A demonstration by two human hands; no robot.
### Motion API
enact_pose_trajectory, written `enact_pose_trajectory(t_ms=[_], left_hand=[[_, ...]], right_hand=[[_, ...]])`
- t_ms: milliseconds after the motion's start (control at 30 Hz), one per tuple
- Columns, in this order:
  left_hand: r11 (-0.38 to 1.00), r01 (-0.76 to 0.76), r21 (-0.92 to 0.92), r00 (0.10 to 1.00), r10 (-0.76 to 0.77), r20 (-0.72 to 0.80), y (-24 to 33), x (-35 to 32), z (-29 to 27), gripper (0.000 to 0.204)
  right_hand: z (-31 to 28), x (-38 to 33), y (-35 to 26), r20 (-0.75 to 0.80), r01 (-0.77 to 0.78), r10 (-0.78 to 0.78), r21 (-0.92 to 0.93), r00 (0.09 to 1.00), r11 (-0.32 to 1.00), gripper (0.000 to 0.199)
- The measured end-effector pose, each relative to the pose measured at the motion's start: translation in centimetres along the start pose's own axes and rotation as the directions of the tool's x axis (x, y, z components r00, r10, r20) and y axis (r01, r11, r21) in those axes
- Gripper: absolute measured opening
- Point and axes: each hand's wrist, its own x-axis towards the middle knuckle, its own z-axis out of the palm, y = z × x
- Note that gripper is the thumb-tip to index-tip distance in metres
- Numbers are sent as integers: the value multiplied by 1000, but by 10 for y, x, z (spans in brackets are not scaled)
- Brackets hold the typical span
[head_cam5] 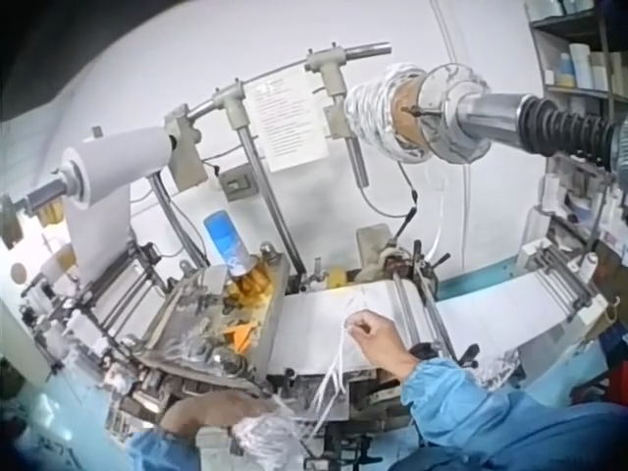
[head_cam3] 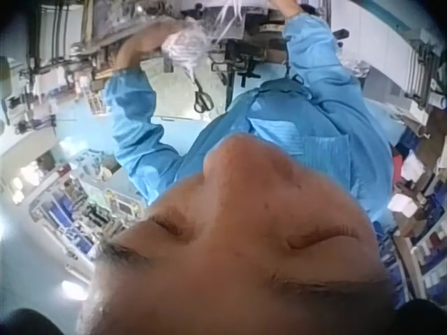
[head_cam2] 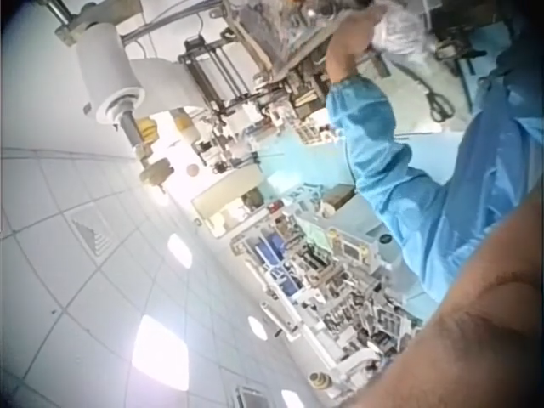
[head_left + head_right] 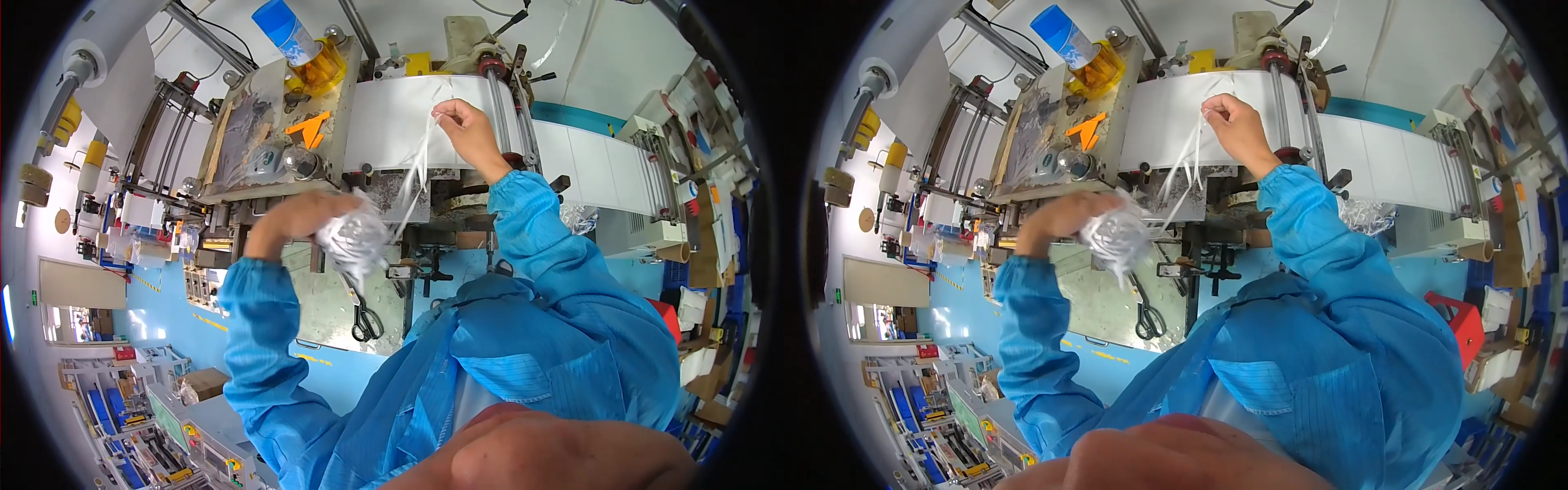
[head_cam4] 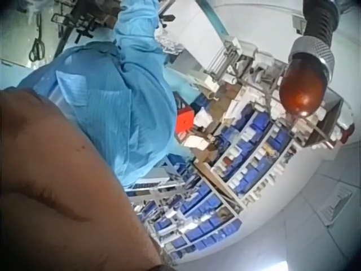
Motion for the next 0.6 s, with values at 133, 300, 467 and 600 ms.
enact_pose_trajectory(t_ms=[133,300,467,600], left_hand=[[725,-85,-684,938,290,191,-20,38,65,54],[-18,-354,-935,812,490,-317,22,15,89,51],[-287,-392,-874,769,420,-483,21,12,101,53],[-327,-431,-841,785,323,-528,5,16,111,54]], right_hand=[[3,-2,-5,83,-33,31,27,996,999,15],[-6,-10,-4,182,-73,57,81,982,994,17],[1,-18,-11,194,-73,59,67,979,995,17],[12,-22,-14,130,-40,47,-60,990,997,15]])
